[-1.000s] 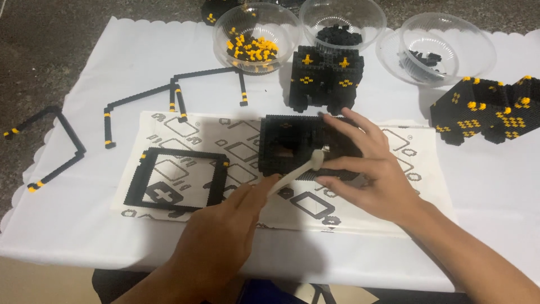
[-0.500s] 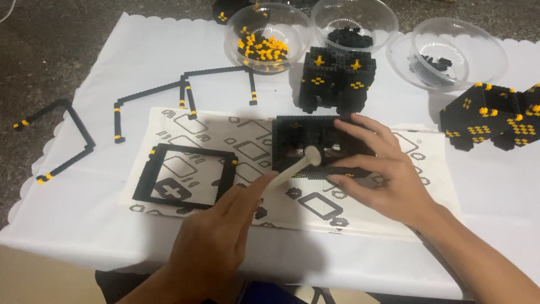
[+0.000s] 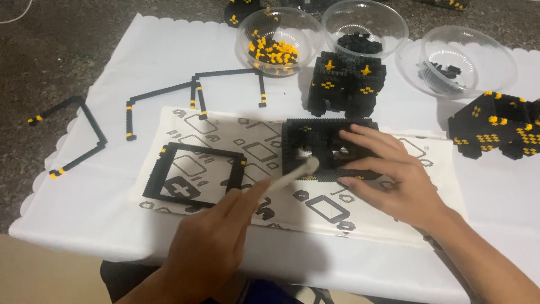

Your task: Attaching a black frame to a block-based structure and securing it with a small mallet, followed by reviewing instructions.

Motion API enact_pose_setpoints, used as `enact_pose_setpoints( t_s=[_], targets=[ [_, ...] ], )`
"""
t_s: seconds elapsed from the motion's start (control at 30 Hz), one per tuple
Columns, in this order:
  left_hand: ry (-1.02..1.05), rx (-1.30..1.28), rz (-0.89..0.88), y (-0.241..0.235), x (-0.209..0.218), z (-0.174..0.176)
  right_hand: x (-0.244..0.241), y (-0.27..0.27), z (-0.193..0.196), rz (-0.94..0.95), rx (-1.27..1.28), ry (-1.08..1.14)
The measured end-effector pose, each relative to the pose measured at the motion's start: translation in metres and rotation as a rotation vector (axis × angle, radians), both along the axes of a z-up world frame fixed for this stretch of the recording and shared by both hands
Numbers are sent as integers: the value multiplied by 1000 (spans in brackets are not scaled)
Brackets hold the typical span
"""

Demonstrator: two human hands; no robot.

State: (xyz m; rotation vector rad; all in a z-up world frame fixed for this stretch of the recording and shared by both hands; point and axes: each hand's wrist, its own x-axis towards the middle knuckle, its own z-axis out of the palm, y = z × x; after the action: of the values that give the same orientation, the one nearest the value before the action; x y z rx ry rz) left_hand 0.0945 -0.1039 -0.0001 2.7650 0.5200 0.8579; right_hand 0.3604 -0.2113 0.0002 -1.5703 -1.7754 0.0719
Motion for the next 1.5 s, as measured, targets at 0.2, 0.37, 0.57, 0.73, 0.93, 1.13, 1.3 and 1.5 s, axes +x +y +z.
enact_pose_setpoints(
  t_s=[0.2,0.37,0.57,0.73,0.93,1.13,1.3,1.5],
  targets=[
    [67,16,25,6,-4,-3,3,1,2,9,-34,12],
    [66,13,19,7,-7,-4,4,0,3,5,-33,-5],
    [10,-37,54,8,-11,-10,12,0,0,22,-41,-22],
    [12,-1,33,11,-10,-13,16,0,2,42,-62,-32],
    [-42,-22,12,8,-7,-5,22,0,4,30,-104,-47],
    [-102,-108,-13,6,-6,0,29,-2,9,68,-158,-41],
    [7,-213,-42,10,-4,-11,41,-6,15,109,-284,22],
    [-159,-567,34,11,7,-1,43,-7,22,88,-389,137]
  ],
)
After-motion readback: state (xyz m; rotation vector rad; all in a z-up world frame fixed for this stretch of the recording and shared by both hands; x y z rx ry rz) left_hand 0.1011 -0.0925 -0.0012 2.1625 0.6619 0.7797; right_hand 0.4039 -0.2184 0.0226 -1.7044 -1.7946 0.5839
